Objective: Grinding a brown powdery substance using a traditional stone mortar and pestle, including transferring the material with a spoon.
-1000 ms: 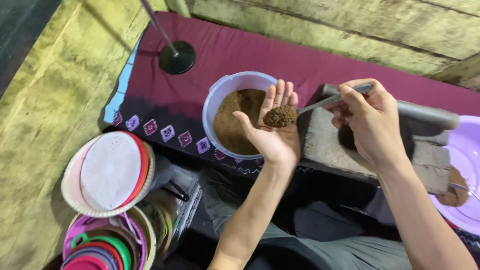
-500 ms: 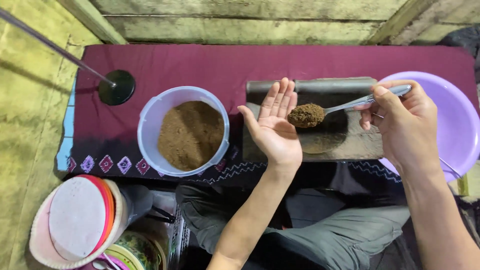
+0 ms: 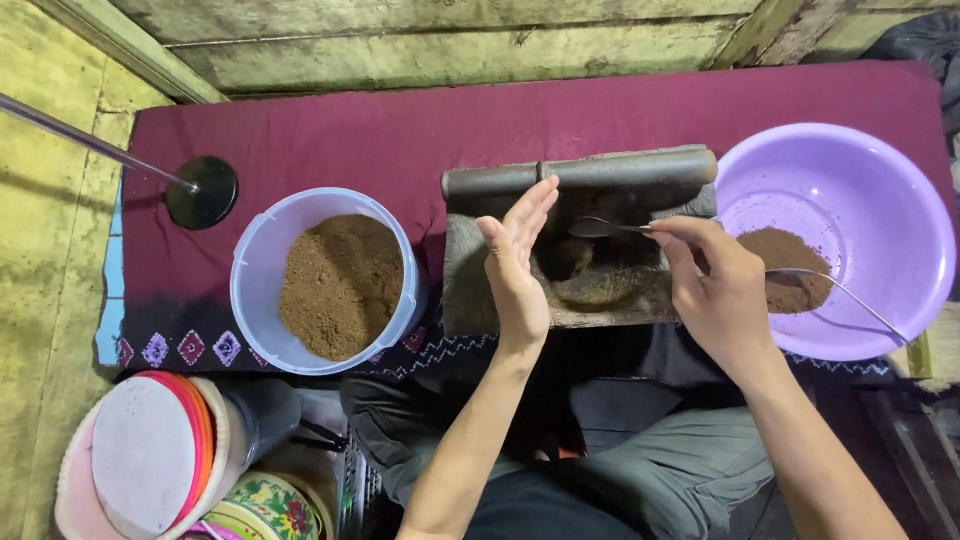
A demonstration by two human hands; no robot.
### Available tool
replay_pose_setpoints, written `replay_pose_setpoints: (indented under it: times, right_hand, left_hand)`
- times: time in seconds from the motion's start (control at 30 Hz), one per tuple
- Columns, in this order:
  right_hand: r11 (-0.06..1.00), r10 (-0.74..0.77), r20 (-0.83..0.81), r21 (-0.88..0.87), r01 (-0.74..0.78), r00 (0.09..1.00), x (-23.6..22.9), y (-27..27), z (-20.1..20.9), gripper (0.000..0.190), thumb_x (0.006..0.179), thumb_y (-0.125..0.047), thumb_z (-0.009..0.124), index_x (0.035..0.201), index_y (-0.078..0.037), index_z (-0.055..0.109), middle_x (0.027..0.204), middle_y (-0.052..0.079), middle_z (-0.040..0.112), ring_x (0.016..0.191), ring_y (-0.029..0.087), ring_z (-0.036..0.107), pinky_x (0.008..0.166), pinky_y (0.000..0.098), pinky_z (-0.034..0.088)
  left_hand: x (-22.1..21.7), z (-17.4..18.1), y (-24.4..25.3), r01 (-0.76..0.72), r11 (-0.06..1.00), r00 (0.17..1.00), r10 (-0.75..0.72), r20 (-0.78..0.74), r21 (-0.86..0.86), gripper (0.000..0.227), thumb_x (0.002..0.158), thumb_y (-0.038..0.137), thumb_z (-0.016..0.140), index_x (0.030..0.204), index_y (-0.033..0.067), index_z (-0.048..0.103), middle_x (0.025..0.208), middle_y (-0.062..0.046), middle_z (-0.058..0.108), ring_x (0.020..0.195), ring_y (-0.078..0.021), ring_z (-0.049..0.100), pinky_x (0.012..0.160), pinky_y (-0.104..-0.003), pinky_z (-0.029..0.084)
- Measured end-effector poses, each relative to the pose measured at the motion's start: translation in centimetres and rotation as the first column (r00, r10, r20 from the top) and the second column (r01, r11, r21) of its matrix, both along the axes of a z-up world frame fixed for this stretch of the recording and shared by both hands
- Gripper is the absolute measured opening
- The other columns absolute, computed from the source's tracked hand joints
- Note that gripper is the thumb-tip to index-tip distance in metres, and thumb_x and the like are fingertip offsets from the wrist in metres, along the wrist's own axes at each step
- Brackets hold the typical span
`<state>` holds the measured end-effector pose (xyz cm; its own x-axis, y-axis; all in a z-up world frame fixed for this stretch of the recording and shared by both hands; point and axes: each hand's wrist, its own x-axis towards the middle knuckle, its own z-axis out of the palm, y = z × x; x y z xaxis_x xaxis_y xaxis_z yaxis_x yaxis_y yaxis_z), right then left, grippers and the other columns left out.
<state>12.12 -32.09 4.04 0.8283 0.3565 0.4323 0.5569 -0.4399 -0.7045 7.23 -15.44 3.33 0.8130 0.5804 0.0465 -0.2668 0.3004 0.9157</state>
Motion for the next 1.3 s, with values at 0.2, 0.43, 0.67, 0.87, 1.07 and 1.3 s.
replay_pose_setpoints:
  times: [0.2, 0.43, 0.67, 0.87, 1.07, 1.3]
  right_hand:
    - [0.997, 0.075, -0.021, -0.010, -0.075, 0.997, -0.7, 0.4, 0.4, 0.018, 0.103, 0.002, 0.065, 0.113, -0.008, 0.076, 0.092, 0.011, 0.076, 0.066, 0.023, 0.067, 0.066, 0.0318, 0.055]
    - [0.959, 0.178, 0.116, -0.241, -0.146, 0.977, 0.4, 1.2, -1.5, 0.006, 0.100, -0.005, 0.069, 0.103, -0.007, 0.074, 0.080, 0.006, 0.072, 0.063, 0.019, 0.058, 0.072, 0.0292, 0.042]
    - [0.924, 0.115, 0.238, -0.381, -0.017, 0.964, 0.2, 1.8, -1.6, 0.008, 0.104, -0.004, 0.068, 0.110, -0.006, 0.071, 0.081, 0.008, 0.070, 0.068, 0.023, 0.058, 0.077, 0.0341, 0.037]
    - [0.924, 0.086, 0.236, -0.383, 0.011, 0.968, 0.0, 2.1, -2.0, 0.008, 0.103, -0.003, 0.070, 0.110, -0.006, 0.071, 0.081, 0.009, 0.071, 0.066, 0.025, 0.057, 0.074, 0.0345, 0.038]
    - [0.976, 0.042, 0.300, -0.215, 0.025, 0.953, -1.4, 2.4, 0.7, 0.016, 0.104, 0.009, 0.072, 0.117, -0.001, 0.071, 0.092, 0.012, 0.071, 0.074, 0.024, 0.060, 0.075, 0.0341, 0.044]
    - [0.997, 0.021, 0.220, 0.069, -0.037, 0.975, -3.9, 6.0, 3.6, 0.014, 0.115, 0.027, 0.063, 0.126, 0.019, 0.059, 0.113, 0.027, 0.069, 0.088, 0.025, 0.061, 0.082, 0.0320, 0.049]
  left_hand:
    - [-0.2, -0.2, 0.1, -0.015, 1.000, 1.000, 0.015, -0.022, -0.002, 0.083, 0.107, 0.059, 0.008, 0.135, 0.0028, 0.063, 0.135, -0.017, 0.066, 0.131, -0.0318, 0.060, 0.113, -0.044, 0.041]
    - [-0.3, -0.4, 0.1, -0.040, 0.999, 0.999, 0.040, 0.018, 0.012, 0.086, 0.107, 0.059, 0.006, 0.131, 0.0009, 0.064, 0.131, -0.018, 0.068, 0.123, -0.0310, 0.065, 0.107, -0.041, 0.046]
    - [-1.1, -0.1, 0.6, -0.005, 1.000, 0.994, 0.008, 0.105, -0.027, 0.077, 0.112, 0.053, 0.012, 0.127, -0.0012, 0.065, 0.126, -0.018, 0.070, 0.115, -0.0309, 0.070, 0.099, -0.038, 0.053]
    - [-2.3, 0.7, 1.8, -0.006, 0.998, 0.985, 0.016, 0.173, -0.062, 0.079, 0.111, 0.055, 0.013, 0.125, -0.0032, 0.065, 0.125, -0.020, 0.070, 0.111, -0.0308, 0.071, 0.096, -0.036, 0.055]
    - [-3.9, -0.2, 4.1, -0.070, 0.997, 0.981, 0.065, 0.180, 0.023, 0.063, 0.113, 0.042, 0.021, 0.124, -0.0040, 0.062, 0.126, -0.019, 0.069, 0.111, -0.0293, 0.071, 0.098, -0.036, 0.055]
    - [-6.7, 0.3, 7.8, -0.060, 0.992, 0.964, 0.029, 0.266, 0.113, 0.057, 0.114, 0.039, 0.021, 0.137, -0.0014, 0.052, 0.136, -0.017, 0.063, 0.126, -0.0285, 0.064, 0.114, -0.043, 0.051]
